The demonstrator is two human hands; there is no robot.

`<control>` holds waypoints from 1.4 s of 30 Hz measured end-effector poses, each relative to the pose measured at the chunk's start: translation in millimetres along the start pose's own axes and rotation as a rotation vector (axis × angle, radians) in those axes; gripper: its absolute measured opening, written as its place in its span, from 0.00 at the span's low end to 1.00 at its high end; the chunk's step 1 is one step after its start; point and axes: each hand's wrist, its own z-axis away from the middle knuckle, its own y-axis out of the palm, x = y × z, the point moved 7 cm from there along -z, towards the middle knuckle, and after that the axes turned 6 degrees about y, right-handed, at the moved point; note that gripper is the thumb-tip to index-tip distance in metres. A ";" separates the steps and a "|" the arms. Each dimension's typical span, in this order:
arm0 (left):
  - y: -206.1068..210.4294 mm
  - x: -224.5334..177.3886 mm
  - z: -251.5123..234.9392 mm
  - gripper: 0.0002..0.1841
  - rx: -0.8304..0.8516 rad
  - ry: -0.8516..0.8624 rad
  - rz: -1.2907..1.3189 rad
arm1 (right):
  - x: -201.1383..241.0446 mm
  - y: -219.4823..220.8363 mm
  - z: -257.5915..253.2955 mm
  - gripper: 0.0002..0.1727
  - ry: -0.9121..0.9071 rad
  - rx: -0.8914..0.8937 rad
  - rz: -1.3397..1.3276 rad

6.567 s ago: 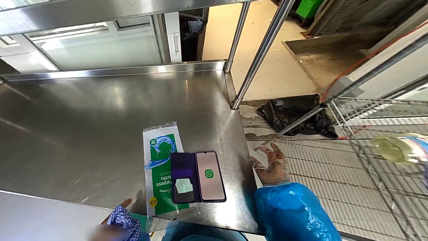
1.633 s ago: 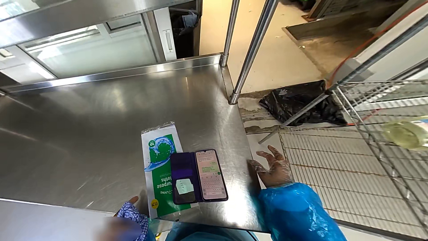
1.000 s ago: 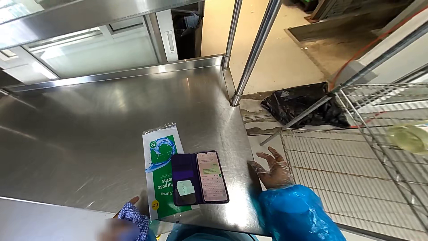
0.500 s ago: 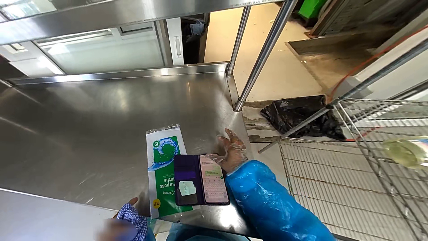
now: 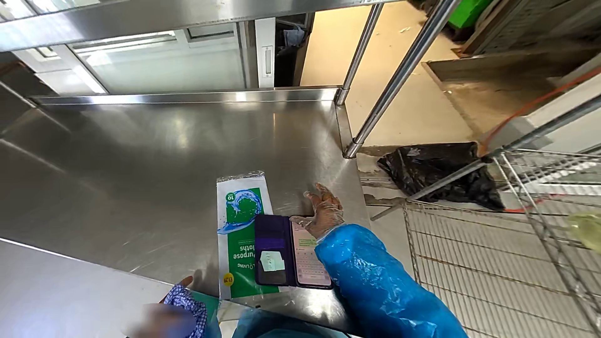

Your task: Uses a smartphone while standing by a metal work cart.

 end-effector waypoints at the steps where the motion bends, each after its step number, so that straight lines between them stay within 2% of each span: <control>1: -0.8 0.8 -0.2 0.34 0.006 0.002 0.009 | -0.5 1.2 -0.8 0.48 0.002 -0.002 0.009; 6: 2.9 -3.3 -1.3 0.32 0.039 0.036 0.026 | -0.7 -0.9 -0.3 0.48 0.003 -0.012 -0.020; 10: 3.1 -3.4 -1.5 0.32 0.035 0.029 0.031 | -9.8 -16.9 2.8 0.43 -0.035 -0.135 -0.134; 13: 2.2 -2.7 -2.0 0.33 0.034 0.032 0.036 | -19.7 -26.8 3.1 0.39 -0.001 -0.175 -0.184; 22: 0.4 -2.3 -4.1 0.34 0.023 0.000 0.007 | -74.1 -52.3 10.7 0.32 0.010 -0.353 -0.334; 27: 3.6 -4.7 -8.8 0.33 0.032 -0.008 -0.030 | -109.0 -54.7 17.7 0.31 0.020 -0.421 -0.323; 32: 7.8 -4.8 -14.8 0.33 0.057 -0.019 -0.019 | -122.1 -53.7 27.6 0.29 0.112 -0.383 -0.359; 42: 11.6 -3.3 -19.2 0.32 0.075 -0.027 -0.025 | -128.0 -48.9 32.5 0.28 0.160 -0.342 -0.337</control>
